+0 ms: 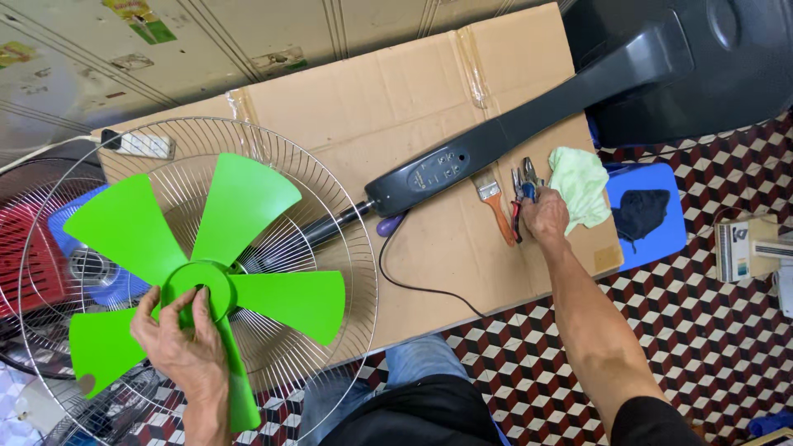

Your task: The person disassembles a standing fan by removing the front grille, the green fan blades, and the rear grille. They use pliers to loosen the central nut holding the blades and place the removed parts on a blue stool and a cardboard box.

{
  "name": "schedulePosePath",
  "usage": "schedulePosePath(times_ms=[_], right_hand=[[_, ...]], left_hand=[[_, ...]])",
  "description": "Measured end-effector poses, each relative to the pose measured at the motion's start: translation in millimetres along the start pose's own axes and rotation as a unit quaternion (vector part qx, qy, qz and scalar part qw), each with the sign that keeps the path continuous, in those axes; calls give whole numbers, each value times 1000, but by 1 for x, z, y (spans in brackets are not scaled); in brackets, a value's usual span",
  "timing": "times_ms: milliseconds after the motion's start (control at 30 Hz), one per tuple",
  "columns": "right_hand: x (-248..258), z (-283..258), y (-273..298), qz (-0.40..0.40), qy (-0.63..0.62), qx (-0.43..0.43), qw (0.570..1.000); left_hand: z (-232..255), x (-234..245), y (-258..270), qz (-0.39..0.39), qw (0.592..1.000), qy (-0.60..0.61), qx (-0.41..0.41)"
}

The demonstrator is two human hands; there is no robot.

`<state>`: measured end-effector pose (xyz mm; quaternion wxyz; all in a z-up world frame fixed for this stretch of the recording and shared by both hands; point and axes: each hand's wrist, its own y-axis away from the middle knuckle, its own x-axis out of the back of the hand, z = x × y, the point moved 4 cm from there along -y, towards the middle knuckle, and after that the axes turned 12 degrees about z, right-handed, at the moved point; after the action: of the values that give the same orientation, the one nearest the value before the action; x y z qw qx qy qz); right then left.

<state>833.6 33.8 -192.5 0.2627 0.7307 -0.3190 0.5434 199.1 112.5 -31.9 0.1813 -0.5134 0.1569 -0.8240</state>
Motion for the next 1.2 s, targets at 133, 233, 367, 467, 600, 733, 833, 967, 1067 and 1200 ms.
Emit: schedulePosePath(times_ms=[133, 233, 367, 467, 600, 733, 833, 967, 1067, 1200], right_hand=[[22, -10, 19, 83, -48, 47, 994], [30, -31, 72, 80, -42, 123, 988], [8, -59, 106, 12, -73, 110, 991], [12, -58, 89, 57, -97, 109, 988], [10, -33, 28, 127, -19, 139, 982], [-30, -2, -12, 47, 68, 148, 985], [-42, 10, -19, 48, 33, 166, 984], [-30, 19, -4, 143, -44, 131, 980], [1, 27, 2, 106, -297, -3, 949], [108, -30, 43, -66, -634, -169, 752]], left_hand=[[1, -1, 2, -3, 1000, -25, 18], [1, -5, 3, -1, 999, -32, 28], [0, -8, 4, -7, 999, -40, 27], [4, -7, -2, -14, 999, -38, 20], [14, -2, -7, -5, 999, -22, 24], [19, -3, -16, 16, 999, 15, 28], [15, -1, -16, -11, 998, 45, 45], [6, 6, -29, -80, 990, 103, 52], [3, 14, -30, -94, 990, 103, 37], [-9, 14, -33, -155, 986, 65, -2]])
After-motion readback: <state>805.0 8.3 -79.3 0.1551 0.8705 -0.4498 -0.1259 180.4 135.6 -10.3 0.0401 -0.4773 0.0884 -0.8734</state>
